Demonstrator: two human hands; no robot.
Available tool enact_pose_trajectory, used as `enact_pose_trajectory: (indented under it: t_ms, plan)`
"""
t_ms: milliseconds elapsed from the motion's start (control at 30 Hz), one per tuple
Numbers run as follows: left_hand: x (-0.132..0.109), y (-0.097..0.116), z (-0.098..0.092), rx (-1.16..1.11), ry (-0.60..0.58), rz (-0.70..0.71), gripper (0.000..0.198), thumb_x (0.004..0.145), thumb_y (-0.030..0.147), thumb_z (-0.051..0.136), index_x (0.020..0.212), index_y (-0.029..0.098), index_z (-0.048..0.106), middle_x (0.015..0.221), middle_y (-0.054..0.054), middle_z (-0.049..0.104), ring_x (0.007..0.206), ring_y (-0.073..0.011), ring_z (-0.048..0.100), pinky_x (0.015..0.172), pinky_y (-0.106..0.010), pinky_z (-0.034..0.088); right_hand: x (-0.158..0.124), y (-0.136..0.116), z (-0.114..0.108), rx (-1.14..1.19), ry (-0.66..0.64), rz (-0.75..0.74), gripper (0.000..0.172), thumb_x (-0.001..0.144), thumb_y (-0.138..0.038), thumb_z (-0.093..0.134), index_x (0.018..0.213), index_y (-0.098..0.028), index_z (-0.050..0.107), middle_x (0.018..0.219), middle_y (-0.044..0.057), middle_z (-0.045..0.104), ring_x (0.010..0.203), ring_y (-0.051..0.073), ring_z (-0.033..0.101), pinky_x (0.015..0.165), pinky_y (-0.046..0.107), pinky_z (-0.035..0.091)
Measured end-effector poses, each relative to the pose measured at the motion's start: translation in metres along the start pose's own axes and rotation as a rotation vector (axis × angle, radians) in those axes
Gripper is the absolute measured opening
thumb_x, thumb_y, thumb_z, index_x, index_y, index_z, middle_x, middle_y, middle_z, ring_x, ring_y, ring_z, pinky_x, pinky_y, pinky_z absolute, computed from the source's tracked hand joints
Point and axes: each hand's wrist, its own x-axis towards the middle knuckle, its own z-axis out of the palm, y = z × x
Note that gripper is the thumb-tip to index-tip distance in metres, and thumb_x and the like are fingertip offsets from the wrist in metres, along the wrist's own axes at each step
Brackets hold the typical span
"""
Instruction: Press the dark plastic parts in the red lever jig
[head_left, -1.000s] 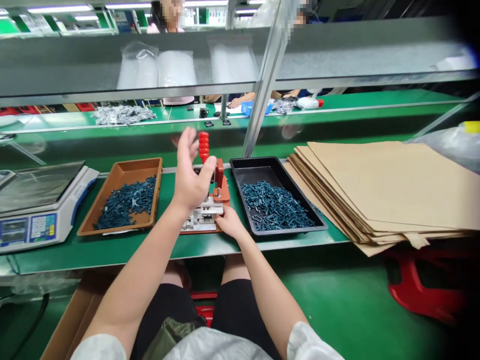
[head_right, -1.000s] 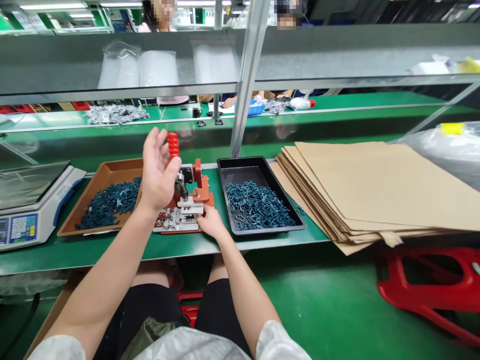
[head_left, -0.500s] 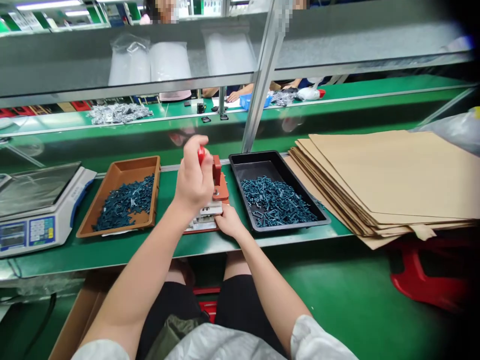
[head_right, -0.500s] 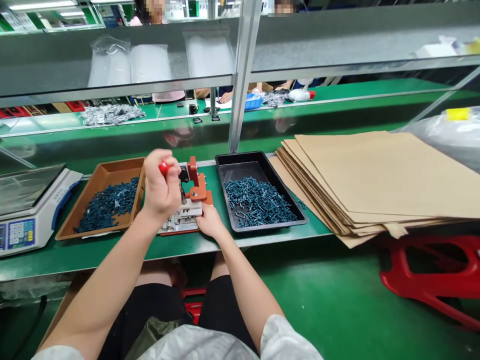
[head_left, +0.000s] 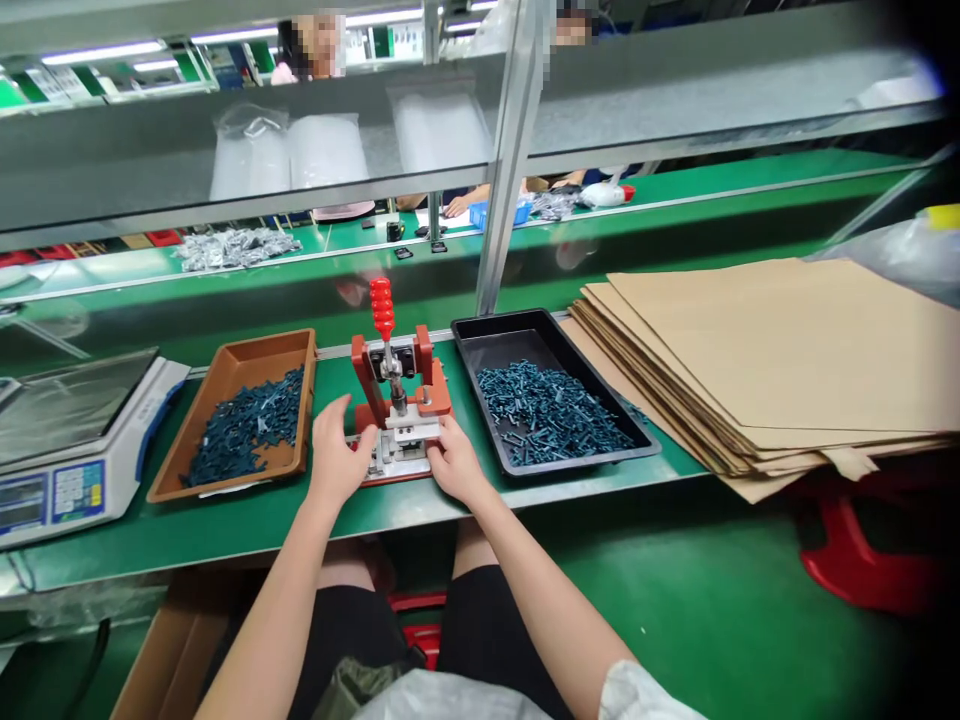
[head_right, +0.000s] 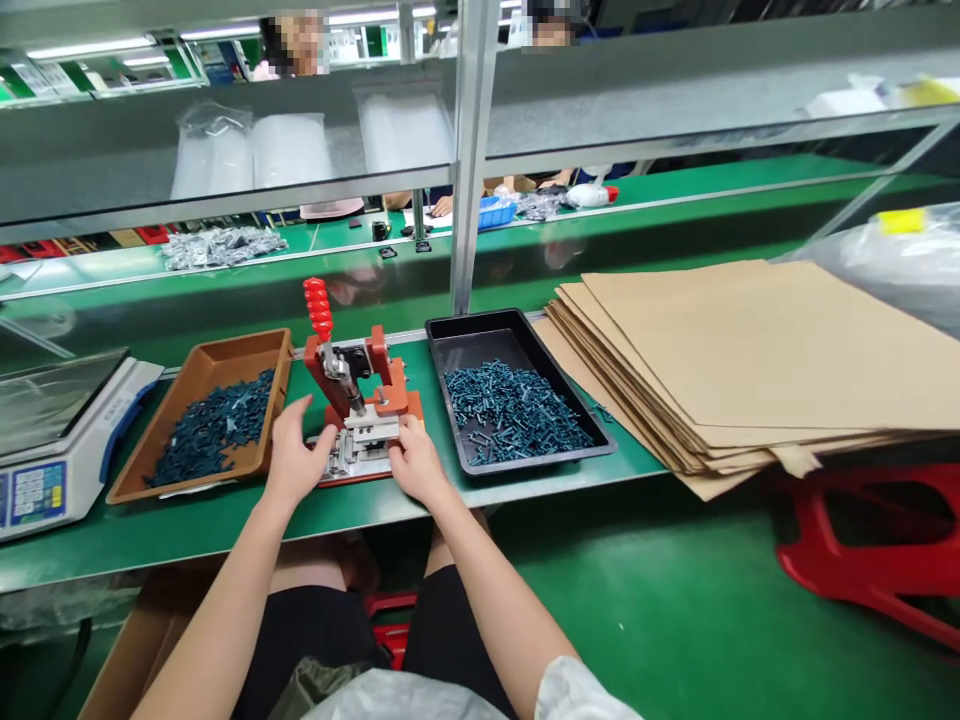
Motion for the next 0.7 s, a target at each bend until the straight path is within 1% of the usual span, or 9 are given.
enact_pose_trajectory:
  t_ms: [67, 100, 267, 333, 433, 500, 567, 633, 700]
  plan:
    - [-0.016, -0.024, 0.01, 0.009, -0.149, -0.091, 0.042, 0.089, 0.044, 0.059, 0.119, 0.016, 0.065, 0.126, -0.017, 0.067, 0.122, -0.0331, 0.059, 0.11, -0.053, 0.043, 0.001, -0.001, 0.002, -0.021, 0.003, 0.03, 0.025, 0.087, -0.011, 0.049, 0.098, -0.02, 0.07, 0.109, 0.009, 0.062, 0.104, 0.024, 0.061, 0.096, 0.04, 0.051]
    - [-0.021, -0.032, 0.015, -0.031, -0.177, -0.13, 0.039, 0.09, 0.046, 0.056, 0.114, 0.017, 0.068, 0.124, -0.016, 0.069, 0.121, -0.0321, 0.061, 0.11, -0.052, 0.043, 0.001, -0.002, 0.003, -0.04, -0.003, 0.046, 0.024, 0.087, -0.012, 0.052, 0.098, -0.02, 0.071, 0.11, 0.01, 0.063, 0.104, 0.025, 0.061, 0.096, 0.04, 0.051]
    - [-0.027, -0.042, 0.022, -0.504, 0.0, -0.408, 0.058, 0.098, 0.061, 0.029, 0.11, 0.016, 0.064, 0.112, -0.016, 0.075, 0.115, -0.027, 0.067, 0.108, -0.049, 0.047, 0.003, -0.005, 0.011, -0.13, -0.063, 0.122, 0.025, 0.084, -0.017, 0.06, 0.103, -0.023, 0.074, 0.118, 0.009, 0.063, 0.108, 0.026, 0.062, 0.098, 0.04, 0.051]
    - [-0.026, -0.042, 0.022, -0.651, 0.021, -0.474, 0.064, 0.097, 0.067, 0.027, 0.107, 0.015, 0.062, 0.105, -0.016, 0.077, 0.109, -0.0266, 0.07, 0.104, -0.047, 0.05, 0.005, -0.004, 0.015, -0.119, -0.052, 0.149, 0.026, 0.084, -0.017, 0.059, 0.106, -0.023, 0.072, 0.118, 0.009, 0.065, 0.109, 0.025, 0.062, 0.099, 0.04, 0.051]
    - [-0.022, -0.042, 0.025, -0.702, 0.032, -0.459, 0.064, 0.094, 0.071, 0.032, 0.104, 0.015, 0.061, 0.108, -0.018, 0.075, 0.107, -0.0265, 0.07, 0.102, -0.046, 0.051, 0.01, -0.004, 0.017, -0.099, -0.002, 0.164, 0.033, 0.084, -0.018, 0.058, 0.115, -0.023, 0.068, 0.12, 0.008, 0.064, 0.114, 0.025, 0.06, 0.102, 0.04, 0.049]
    - [-0.027, -0.039, 0.023, -0.622, 0.081, -0.441, 0.061, 0.094, 0.069, 0.035, 0.112, 0.015, 0.059, 0.116, -0.019, 0.071, 0.114, -0.0267, 0.067, 0.105, -0.047, 0.048, 0.01, -0.008, 0.014, -0.117, 0.028, 0.13, 0.034, 0.085, -0.016, 0.054, 0.117, -0.022, 0.067, 0.119, 0.01, 0.063, 0.117, 0.026, 0.058, 0.105, 0.041, 0.047]
    - [-0.045, -0.029, 0.015, -0.439, 0.188, -0.411, 0.059, 0.093, 0.064, 0.046, 0.125, 0.015, 0.054, 0.133, -0.021, 0.062, 0.128, -0.0286, 0.057, 0.113, -0.049, 0.041, 0.003, -0.016, 0.009, -0.167, 0.053, 0.083, 0.029, 0.088, -0.015, 0.051, 0.111, -0.02, 0.067, 0.117, 0.012, 0.061, 0.115, 0.027, 0.057, 0.105, 0.044, 0.046]
    - [-0.081, -0.013, 0.004, -0.269, 0.278, -0.377, 0.063, 0.089, 0.057, 0.058, 0.136, 0.016, 0.048, 0.145, -0.021, 0.05, 0.136, -0.0302, 0.048, 0.116, -0.049, 0.037, -0.016, -0.027, 0.008, -0.202, 0.07, 0.064, 0.02, 0.092, -0.017, 0.049, 0.101, -0.02, 0.066, 0.109, 0.012, 0.059, 0.107, 0.027, 0.059, 0.099, 0.044, 0.049]
    - [-0.128, 0.006, -0.004, -0.296, 0.225, -0.407, 0.06, 0.091, 0.051, 0.06, 0.14, 0.019, 0.045, 0.138, -0.019, 0.054, 0.124, -0.0274, 0.056, 0.107, -0.046, 0.045, -0.044, -0.04, 0.014, -0.16, 0.024, 0.06, 0.015, 0.095, -0.02, 0.049, 0.095, -0.021, 0.065, 0.099, 0.009, 0.057, 0.096, 0.025, 0.059, 0.09, 0.041, 0.051]
